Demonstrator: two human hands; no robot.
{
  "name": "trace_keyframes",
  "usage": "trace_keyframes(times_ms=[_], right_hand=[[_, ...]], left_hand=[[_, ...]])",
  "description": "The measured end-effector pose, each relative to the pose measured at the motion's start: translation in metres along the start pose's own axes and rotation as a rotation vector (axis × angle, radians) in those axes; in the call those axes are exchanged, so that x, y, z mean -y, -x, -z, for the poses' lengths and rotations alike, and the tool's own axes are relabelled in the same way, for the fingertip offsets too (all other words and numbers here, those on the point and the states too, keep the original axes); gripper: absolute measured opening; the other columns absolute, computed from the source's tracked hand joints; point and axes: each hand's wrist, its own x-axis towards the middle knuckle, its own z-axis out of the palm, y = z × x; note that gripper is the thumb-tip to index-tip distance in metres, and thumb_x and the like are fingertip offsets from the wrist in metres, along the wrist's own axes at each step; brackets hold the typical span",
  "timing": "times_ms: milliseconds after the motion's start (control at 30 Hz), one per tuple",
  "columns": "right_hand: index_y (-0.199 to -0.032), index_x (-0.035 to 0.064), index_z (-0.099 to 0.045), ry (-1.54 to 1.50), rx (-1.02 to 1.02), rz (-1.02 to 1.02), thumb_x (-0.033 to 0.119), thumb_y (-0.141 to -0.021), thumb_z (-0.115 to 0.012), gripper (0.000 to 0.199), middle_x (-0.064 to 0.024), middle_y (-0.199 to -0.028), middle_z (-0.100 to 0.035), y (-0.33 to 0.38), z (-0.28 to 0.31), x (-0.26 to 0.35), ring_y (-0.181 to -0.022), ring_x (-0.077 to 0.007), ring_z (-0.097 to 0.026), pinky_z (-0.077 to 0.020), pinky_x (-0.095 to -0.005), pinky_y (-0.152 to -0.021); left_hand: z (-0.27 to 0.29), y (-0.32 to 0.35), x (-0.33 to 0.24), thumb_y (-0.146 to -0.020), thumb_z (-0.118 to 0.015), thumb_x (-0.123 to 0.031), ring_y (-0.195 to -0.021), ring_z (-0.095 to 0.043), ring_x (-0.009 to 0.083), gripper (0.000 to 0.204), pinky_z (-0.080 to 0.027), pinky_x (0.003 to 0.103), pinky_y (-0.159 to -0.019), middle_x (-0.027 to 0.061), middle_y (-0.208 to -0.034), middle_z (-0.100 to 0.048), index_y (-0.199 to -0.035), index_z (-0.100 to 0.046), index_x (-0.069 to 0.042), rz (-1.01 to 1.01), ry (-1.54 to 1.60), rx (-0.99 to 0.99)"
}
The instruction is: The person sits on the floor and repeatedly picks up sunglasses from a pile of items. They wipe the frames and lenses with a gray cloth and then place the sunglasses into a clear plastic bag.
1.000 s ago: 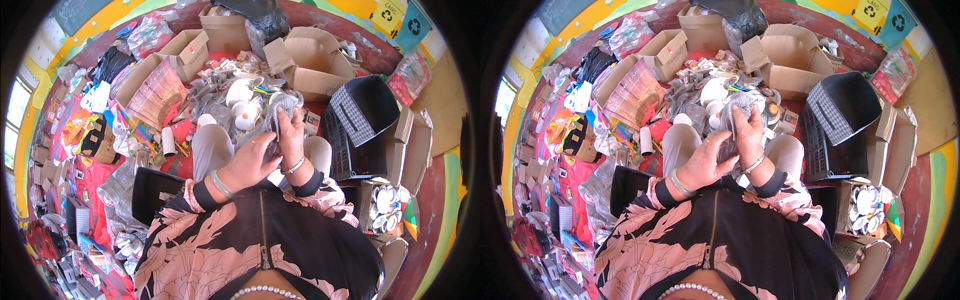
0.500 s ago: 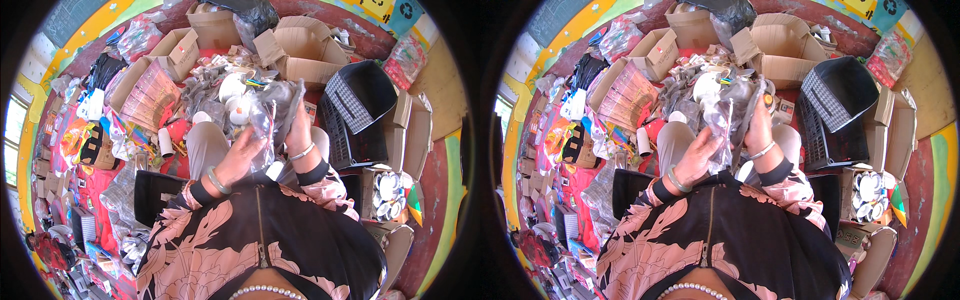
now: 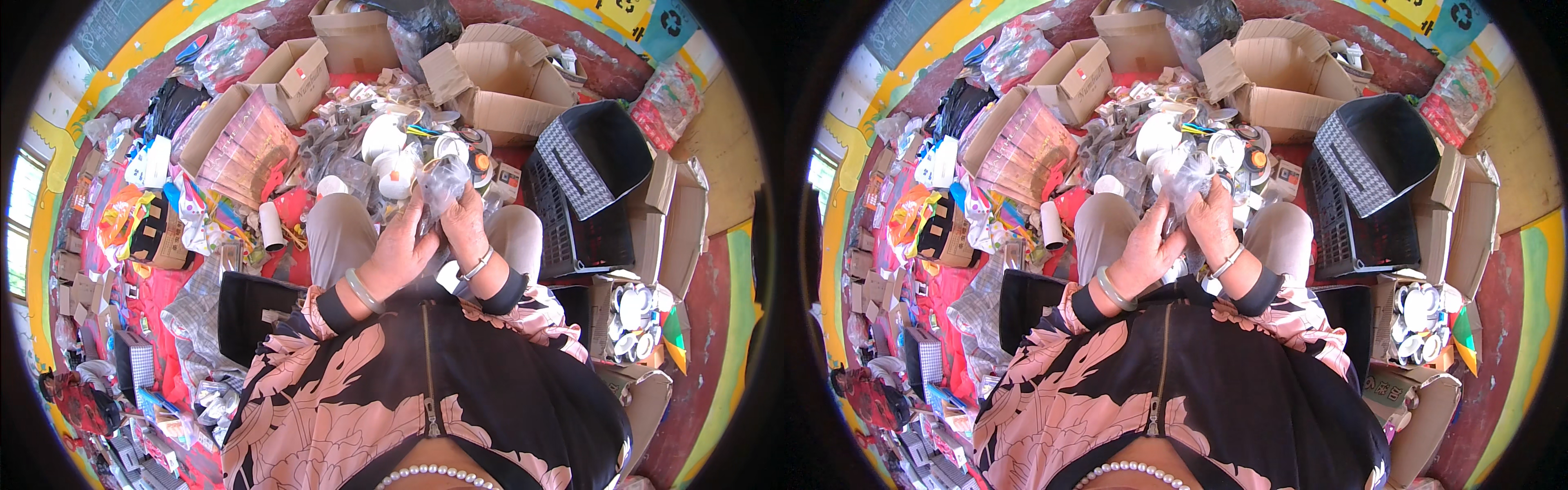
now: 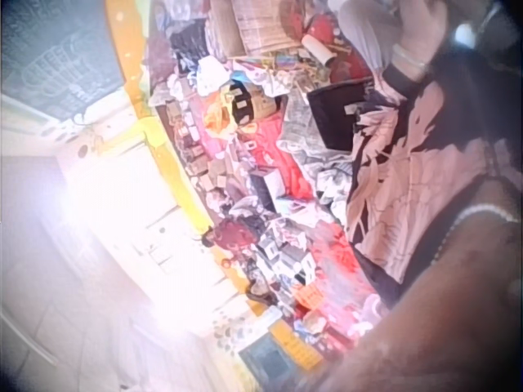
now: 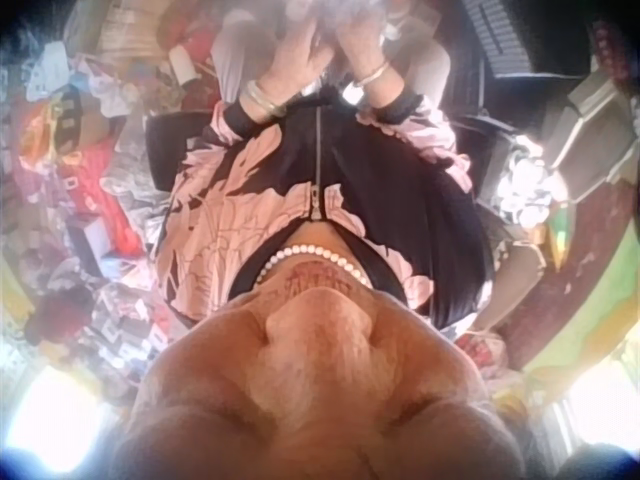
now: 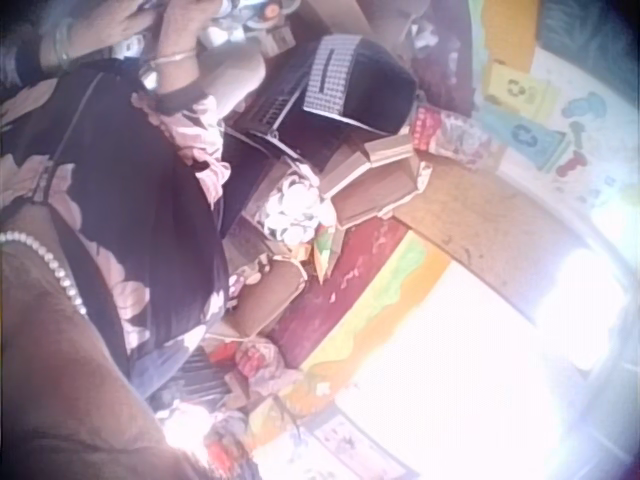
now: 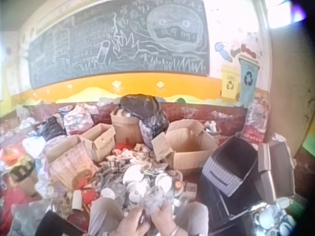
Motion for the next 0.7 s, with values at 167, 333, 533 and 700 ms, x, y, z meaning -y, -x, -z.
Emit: trace_keyframes(times_ms=[167,333,533,700], right_hand=[[-0.104,-0.0040,-0.055,0.214,-0.044,-0.101,0.007,-0.083,-0.052,0.024,-0.0132,-0.085,-0.065,-0.001,-0.001,-0.002,-0.076,-0.0162,-0.061,-0.0487,-0.0286,-0.068],[-0.108,-0.0005,-0.055,0.017,0.102,-0.239,0.003,-0.082,-0.054,0.026,-0.0068,-0.092,-0.064,0.005,-0.011,0.012,-0.079,-0.0101,-0.058,-0.0483,-0.0244,-0.068],[-0.109,-0.0047,-0.053,0.389,0.280,-0.186,0.022,-0.084,-0.057,0.036,-0.0137,-0.090,-0.064,0.006,-0.004,0.001,-0.082,-0.0208,-0.060,-0.0470,-0.0300,-0.073],[-0.102,-0.0012,-0.059,-0.199,-0.182,-0.541,0.030,-0.088,-0.057,0.034,-0.0074,-0.091,-0.063,-0.009,0.000,0.030,-0.080,-0.0131,-0.059,-0.0483,-0.0270,-0.066]], left_hand=[[0.003,0.008,0.000,-0.090,-0.050,-0.013,-0.112,-0.051,0.0323,0.051,-0.041,0.033,-0.091,0.0247,-0.119,-0.050,-0.131,-0.030,0.008,0.001,-0.029,0.030],[0.001,0.011,0.008,-0.095,-0.039,-0.018,-0.110,-0.052,0.0354,0.043,-0.040,0.034,-0.092,0.0262,-0.117,-0.051,-0.128,-0.036,0.009,0.060,0.018,-0.084],[0.007,0.012,0.020,-0.094,-0.037,-0.014,-0.110,-0.052,0.0365,0.042,-0.040,0.036,-0.091,0.0259,-0.118,-0.052,-0.133,-0.034,0.003,0.174,-0.034,-0.161],[0.022,0.009,0.043,-0.097,-0.038,-0.025,-0.088,-0.060,0.0254,0.037,-0.047,0.033,-0.078,0.0127,-0.099,-0.061,-0.121,-0.045,0.002,0.473,0.347,-0.236]])
